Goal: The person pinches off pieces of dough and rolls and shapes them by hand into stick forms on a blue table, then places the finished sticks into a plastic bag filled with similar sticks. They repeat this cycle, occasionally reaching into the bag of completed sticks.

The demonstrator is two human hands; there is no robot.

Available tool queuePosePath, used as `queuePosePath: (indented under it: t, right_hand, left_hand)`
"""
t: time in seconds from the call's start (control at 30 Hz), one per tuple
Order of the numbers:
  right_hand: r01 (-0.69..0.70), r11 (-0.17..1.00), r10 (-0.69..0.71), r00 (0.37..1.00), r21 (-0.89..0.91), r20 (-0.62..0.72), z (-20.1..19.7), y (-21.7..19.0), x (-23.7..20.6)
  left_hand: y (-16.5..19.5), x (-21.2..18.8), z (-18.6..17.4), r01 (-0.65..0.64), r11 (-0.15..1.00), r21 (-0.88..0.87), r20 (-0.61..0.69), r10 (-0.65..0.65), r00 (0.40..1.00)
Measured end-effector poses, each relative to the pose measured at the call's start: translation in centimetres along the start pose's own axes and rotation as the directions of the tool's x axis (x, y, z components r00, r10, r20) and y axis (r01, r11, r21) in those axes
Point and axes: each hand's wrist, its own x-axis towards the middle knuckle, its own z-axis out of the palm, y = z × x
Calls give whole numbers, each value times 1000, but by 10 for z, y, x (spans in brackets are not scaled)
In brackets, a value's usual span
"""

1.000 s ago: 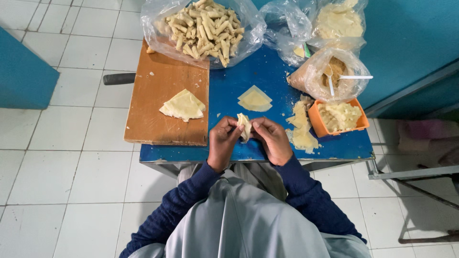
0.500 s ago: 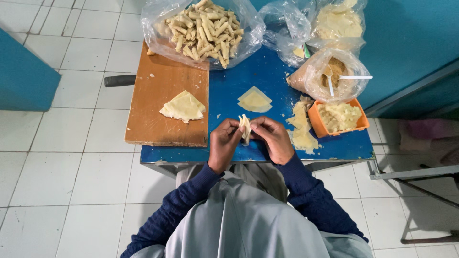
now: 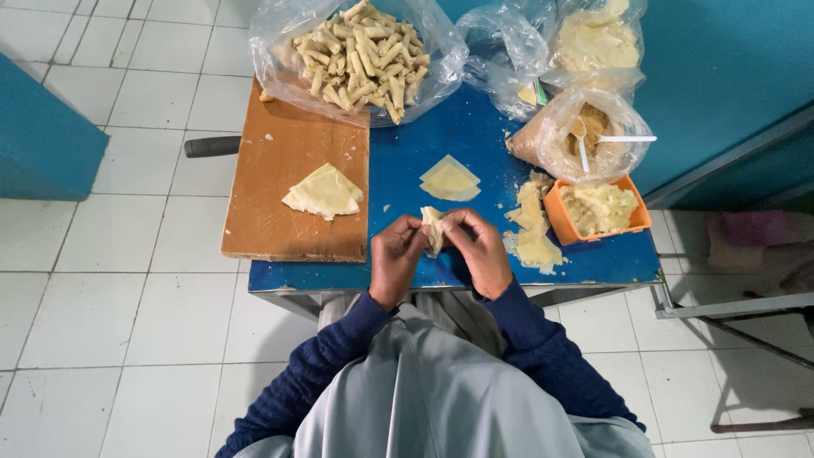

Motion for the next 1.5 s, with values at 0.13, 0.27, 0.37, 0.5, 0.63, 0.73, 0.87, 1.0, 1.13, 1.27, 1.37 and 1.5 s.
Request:
queuePosePath:
  t: [0.13,0.27,0.37,0.5,0.63,0.73,0.87,1.0,1.13,1.27,1.37,1.5]
  right_hand:
    - [-174,858,169,984,483,53,-8,6,7]
    - [-145,851,140,989,504,50,-4,5,4]
    - [-27,932,26,1000,361,6,4,6,1]
    - [-103,884,124,992,455,-18,3,6,2]
    - [-135,806,206,977,576,-58,-18,-9,12]
    - [-35,872,114,985,489,-133,-38,-31,29]
    - [217,934,-289,927,-285,-239,-36,-50,61]
    - [420,394,-565,812,-817,145,-12,-40,62]
    - [477,295,-560,788,-828,255,-1,-30,42]
    - [496,257,-577,767,-829,281,1,-25,35]
    - [518,293,-572,768,-804,286,1,-28,36]
    - [505,484,-562,805,-715,188,2,-44,25]
  left_hand:
    - [2,3,-2,9,999,-32,-11,-9,1000]
    - [5,3,-2,5,998,-58,-16,-6,1000]
    - [3,3,-2,3,998,-58,-23,-4,1000]
    - [1,2,-3,-10,996,-94,-17,9,1000]
    - [5,-1,-3,11,983,-182,-92,-28,995]
    - [11,-3,-3,-25,978,-207,-141,-4,990]
    - [14,-1,-2,-57,968,-244,-160,18,987]
    - [12,-4,-3,-42,973,-226,-168,4,986]
    - [10,-6,-3,-45,972,-233,-139,12,990]
    - [10,-4,-1,-38,969,-244,-128,7,992]
    - [10,-3,-1,-35,970,-239,-113,8,994]
    - [8,-3,-2,-36,989,-145,-92,23,996]
